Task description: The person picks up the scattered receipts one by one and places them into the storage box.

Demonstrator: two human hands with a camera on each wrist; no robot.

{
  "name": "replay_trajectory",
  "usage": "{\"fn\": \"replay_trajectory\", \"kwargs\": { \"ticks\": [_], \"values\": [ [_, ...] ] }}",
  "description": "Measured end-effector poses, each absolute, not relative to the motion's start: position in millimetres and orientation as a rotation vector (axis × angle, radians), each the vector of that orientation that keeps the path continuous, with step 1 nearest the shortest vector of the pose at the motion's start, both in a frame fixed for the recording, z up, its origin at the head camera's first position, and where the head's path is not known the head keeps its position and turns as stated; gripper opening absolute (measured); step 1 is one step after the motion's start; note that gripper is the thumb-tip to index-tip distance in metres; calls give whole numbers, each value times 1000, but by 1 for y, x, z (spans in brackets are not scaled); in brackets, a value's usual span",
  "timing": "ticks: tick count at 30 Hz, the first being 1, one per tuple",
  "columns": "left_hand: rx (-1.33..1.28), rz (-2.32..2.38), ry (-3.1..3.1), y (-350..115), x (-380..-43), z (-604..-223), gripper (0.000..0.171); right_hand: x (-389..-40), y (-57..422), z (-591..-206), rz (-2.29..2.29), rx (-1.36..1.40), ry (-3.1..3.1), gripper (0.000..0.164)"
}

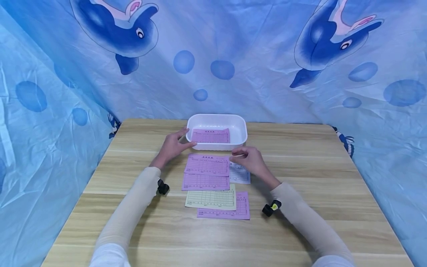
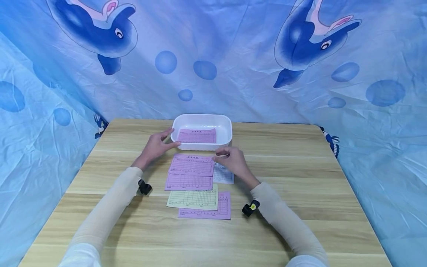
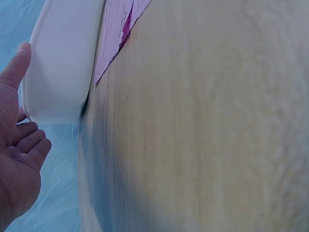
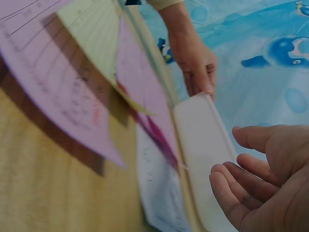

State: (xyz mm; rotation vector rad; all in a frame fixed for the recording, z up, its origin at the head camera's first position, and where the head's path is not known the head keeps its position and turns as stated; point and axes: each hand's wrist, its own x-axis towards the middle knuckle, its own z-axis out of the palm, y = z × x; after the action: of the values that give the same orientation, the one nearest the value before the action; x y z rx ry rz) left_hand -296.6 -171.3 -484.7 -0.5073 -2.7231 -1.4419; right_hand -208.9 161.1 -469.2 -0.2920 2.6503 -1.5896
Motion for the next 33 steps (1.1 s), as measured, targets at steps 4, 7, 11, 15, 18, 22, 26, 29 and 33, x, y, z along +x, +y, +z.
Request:
{"fn": "replay_trajectory", "kwargs": {
  "ticks": [4,7,11,15,18,22,26,29,33],
  "values": [
    [-504,-1449,-2723,-172,-297,-486,90,-211,158,-480,-1587,-254,2623,34],
    [-512,-1448,-2729,-172,-298,-486,91,-213,155,-485,-1594,-216,2595,36],
    [-511,-1453,-2724,-172,-298,-485,91,-217,151,-488,-1581,-197,2603,39],
    [-510,-1455,-2726,-173,-299,-485,90,-220,147,-490,-1557,-171,2618,40],
    [-512,-1453,-2732,-173,-299,-484,90,-221,144,-491,-1531,-147,2637,41],
    [-502,-1447,-2730,-173,-298,-485,90,-222,142,-492,-1482,-166,2677,41],
    [-495,-1440,-2740,-173,-298,-485,91,-224,140,-494,-1444,-199,2705,39],
    [-492,-1429,-2753,-173,-299,-485,91,-224,138,-494,-1422,-206,2722,38],
    [-480,-1419,-2752,-173,-299,-485,89,-225,136,-494,-1401,-213,2736,39]
  ]
}}
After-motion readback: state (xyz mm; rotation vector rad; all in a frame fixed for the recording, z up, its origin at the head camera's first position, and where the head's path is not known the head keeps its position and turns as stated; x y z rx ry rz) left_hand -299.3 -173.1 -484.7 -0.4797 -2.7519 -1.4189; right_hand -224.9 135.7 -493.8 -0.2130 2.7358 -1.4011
